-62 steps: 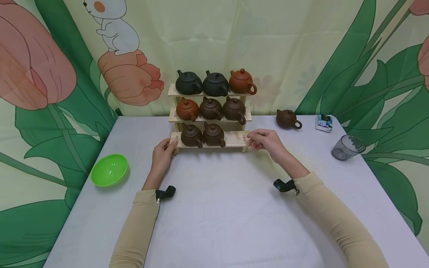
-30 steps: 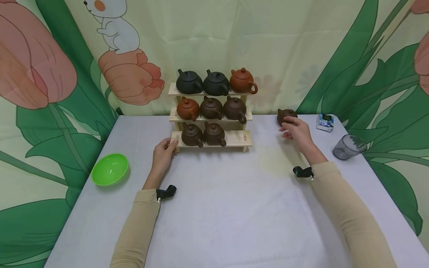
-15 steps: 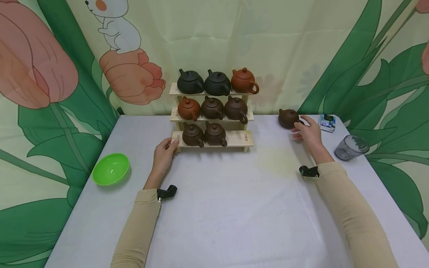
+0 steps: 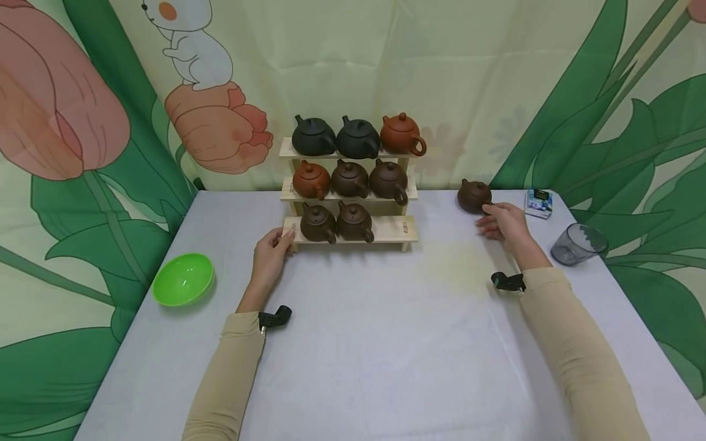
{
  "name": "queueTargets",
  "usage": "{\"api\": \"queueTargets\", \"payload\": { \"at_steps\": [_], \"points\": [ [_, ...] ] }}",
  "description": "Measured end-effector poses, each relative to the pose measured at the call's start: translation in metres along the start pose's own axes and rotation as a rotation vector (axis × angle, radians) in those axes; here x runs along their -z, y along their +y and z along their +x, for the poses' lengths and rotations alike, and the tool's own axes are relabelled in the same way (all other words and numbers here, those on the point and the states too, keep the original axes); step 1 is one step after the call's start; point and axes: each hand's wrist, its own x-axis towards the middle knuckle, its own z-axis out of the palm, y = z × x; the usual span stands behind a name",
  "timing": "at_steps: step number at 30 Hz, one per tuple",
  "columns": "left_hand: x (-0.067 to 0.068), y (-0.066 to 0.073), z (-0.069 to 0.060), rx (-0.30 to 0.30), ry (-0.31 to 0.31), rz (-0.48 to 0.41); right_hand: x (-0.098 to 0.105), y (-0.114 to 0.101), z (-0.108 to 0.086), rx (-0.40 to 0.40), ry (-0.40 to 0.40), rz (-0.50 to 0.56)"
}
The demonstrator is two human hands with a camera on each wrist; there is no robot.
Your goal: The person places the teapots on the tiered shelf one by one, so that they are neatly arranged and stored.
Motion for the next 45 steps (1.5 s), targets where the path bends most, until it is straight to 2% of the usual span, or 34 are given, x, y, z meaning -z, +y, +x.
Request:
{"api": "queueTargets", "payload": {
  "at_steps": [4,11,15,21,28,36,39,45],
  "points": [
    [0.000,-0.001,0.001,0.001,-0.003,-0.003,-0.001,0.003,0.002,-0.015,-0.017,0.025],
    [0.001,-0.002,0.002,0.003,0.006,-0.008,0.002,0.019,0.022,-0.034,0.023,-0.024],
    [0.001,-0.002,0.002,0.000,0.004,-0.003,0.002,0.022,0.025,-0.076,0.030,0.003],
    [0.000,-0.002,0.001,0.002,0.002,-0.010,-0.003,0.023,0.020,-0.075,0.028,0.033],
    [-0.001,-0.002,-0.001,0.005,0.001,-0.022,-0.010,0.024,0.015,-0.059,0.027,0.126],
    [0.000,-0.001,0.000,0.001,-0.004,-0.018,-0.012,0.026,0.011,-0.052,0.036,0.163],
    [0.000,-0.001,0.001,0.001,0.000,-0.019,-0.012,0.025,0.010,-0.055,0.020,0.173],
    [0.000,-0.002,0.001,-0.001,0.004,-0.005,-0.014,0.021,0.002,-0.055,0.008,0.127]
  ]
}}
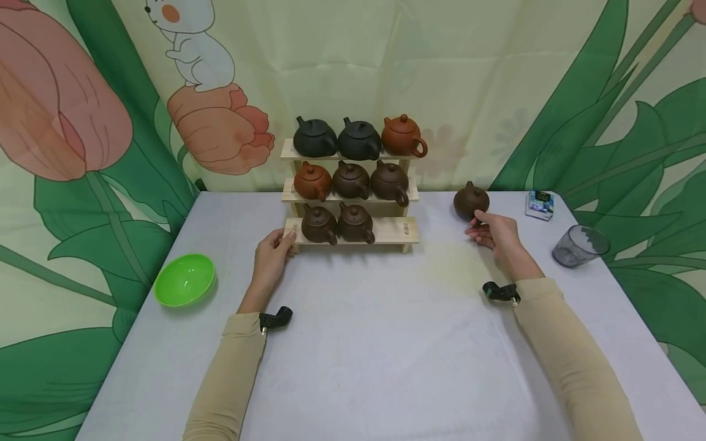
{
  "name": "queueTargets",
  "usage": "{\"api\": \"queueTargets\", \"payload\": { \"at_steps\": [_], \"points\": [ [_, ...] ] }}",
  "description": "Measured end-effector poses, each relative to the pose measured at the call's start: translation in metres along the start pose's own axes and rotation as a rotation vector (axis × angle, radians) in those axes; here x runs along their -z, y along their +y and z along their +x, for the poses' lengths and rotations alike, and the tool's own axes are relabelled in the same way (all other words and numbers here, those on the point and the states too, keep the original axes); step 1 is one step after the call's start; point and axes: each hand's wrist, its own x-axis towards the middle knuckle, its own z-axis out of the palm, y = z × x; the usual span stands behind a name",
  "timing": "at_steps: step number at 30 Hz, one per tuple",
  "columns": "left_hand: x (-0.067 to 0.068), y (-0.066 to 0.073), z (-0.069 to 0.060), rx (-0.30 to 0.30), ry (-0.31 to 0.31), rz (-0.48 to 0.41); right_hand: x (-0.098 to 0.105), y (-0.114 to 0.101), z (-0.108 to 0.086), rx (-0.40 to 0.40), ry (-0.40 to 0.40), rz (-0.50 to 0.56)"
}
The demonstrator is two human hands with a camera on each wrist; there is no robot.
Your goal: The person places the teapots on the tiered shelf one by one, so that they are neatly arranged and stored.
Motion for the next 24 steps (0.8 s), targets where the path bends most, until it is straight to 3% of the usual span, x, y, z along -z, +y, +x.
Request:
{"api": "queueTargets", "payload": {
  "at_steps": [4,14,24],
  "points": [
    [0.000,-0.001,0.001,-0.002,0.003,-0.006,-0.002,0.001,0.001,0.015,0.007,-0.027],
    [0.000,0.000,0.000,-0.003,-0.007,-0.004,-0.012,-0.015,-0.027,0.068,-0.086,-0.049],
    [0.000,0.001,0.000,-0.001,-0.009,-0.011,-0.015,-0.020,-0.036,0.114,-0.119,-0.079]
  ]
}}
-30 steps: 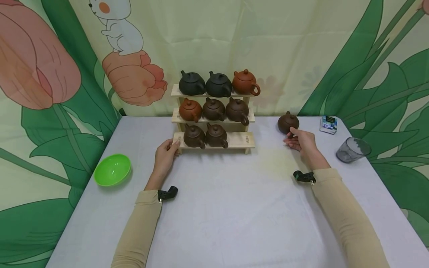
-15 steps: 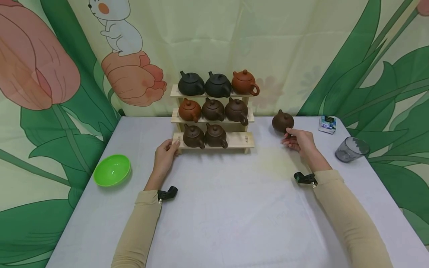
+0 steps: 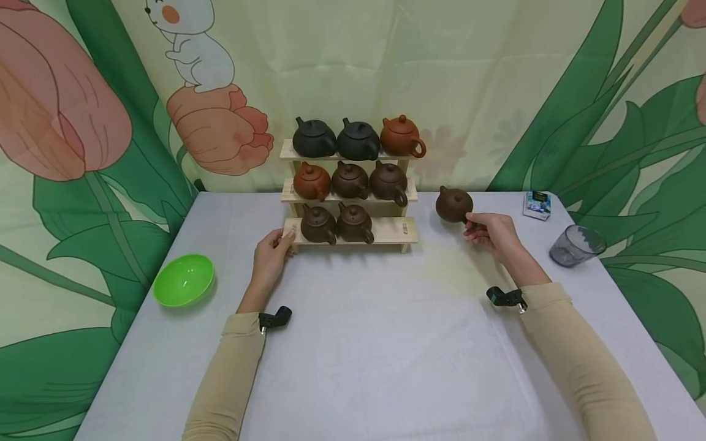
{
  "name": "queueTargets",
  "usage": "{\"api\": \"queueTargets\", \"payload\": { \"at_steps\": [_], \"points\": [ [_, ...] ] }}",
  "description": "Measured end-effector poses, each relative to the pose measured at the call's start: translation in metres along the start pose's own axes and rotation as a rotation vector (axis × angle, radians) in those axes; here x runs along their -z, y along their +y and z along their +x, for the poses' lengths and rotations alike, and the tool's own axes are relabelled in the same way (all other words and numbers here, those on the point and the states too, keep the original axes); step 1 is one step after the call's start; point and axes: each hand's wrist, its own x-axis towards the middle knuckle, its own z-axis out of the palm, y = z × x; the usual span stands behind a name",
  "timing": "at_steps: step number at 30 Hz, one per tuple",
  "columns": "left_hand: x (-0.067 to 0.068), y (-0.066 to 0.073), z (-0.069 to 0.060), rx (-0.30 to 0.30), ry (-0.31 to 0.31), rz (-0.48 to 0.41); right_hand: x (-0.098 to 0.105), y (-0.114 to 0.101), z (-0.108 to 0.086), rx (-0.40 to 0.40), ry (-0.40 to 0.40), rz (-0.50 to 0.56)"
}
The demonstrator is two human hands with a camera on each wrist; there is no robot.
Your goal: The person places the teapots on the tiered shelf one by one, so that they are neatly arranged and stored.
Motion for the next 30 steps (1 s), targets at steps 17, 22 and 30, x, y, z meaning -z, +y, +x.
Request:
{"api": "queueTargets", "payload": {
  "at_steps": [17,22,30],
  "points": [
    [0.000,-0.002,0.000,-0.004,-0.004,0.005,-0.005,0.001,-0.004,0.129,-0.043,-0.085],
    [-0.001,-0.001,0.000,0.001,-0.005,0.012,-0.003,0.008,0.002,0.150,-0.084,-0.108],
    [-0.001,0.001,-0.001,0.008,0.001,0.018,-0.011,0.006,-0.005,0.194,-0.166,-0.195]
  ]
}}
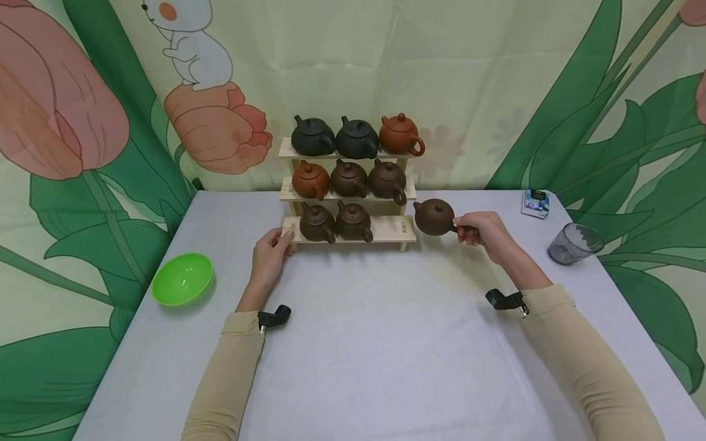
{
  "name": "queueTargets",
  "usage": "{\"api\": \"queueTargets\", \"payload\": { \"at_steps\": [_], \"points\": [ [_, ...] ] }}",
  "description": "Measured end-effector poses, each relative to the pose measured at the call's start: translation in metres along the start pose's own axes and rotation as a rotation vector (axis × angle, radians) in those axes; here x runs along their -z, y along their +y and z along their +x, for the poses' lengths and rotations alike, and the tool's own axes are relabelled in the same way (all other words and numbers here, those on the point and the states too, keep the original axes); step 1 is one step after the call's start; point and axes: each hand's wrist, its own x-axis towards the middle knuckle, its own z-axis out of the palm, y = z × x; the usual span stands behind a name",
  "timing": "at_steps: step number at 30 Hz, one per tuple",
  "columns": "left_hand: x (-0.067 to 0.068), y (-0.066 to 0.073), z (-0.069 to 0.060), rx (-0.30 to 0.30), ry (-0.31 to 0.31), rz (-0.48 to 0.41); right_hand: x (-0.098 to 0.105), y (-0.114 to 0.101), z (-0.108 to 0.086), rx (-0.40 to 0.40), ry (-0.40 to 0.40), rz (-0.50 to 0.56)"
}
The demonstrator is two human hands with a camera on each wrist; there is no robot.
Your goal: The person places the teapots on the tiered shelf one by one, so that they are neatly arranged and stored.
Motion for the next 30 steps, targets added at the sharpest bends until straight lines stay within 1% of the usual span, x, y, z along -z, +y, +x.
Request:
{"api": "queueTargets", "payload": {
  "at_steps": [9,15,20,24,30],
  "points": [
    [0.001,0.000,-0.001,-0.003,0.001,0.011,-0.015,-0.007,-0.002,-0.005,-0.066,-0.063],
    [0.000,-0.001,0.000,-0.008,0.002,-0.007,-0.026,-0.008,-0.001,0.007,-0.125,-0.078],
    [0.001,0.000,0.000,-0.011,0.002,-0.002,-0.037,-0.009,0.000,0.007,-0.163,-0.096],
    [0.001,0.000,0.000,-0.009,0.004,0.004,-0.045,-0.010,0.003,0.014,-0.175,-0.106],
    [0.001,0.000,0.001,-0.011,0.001,-0.003,-0.057,-0.014,0.005,0.030,-0.174,-0.083]
  ]
}}
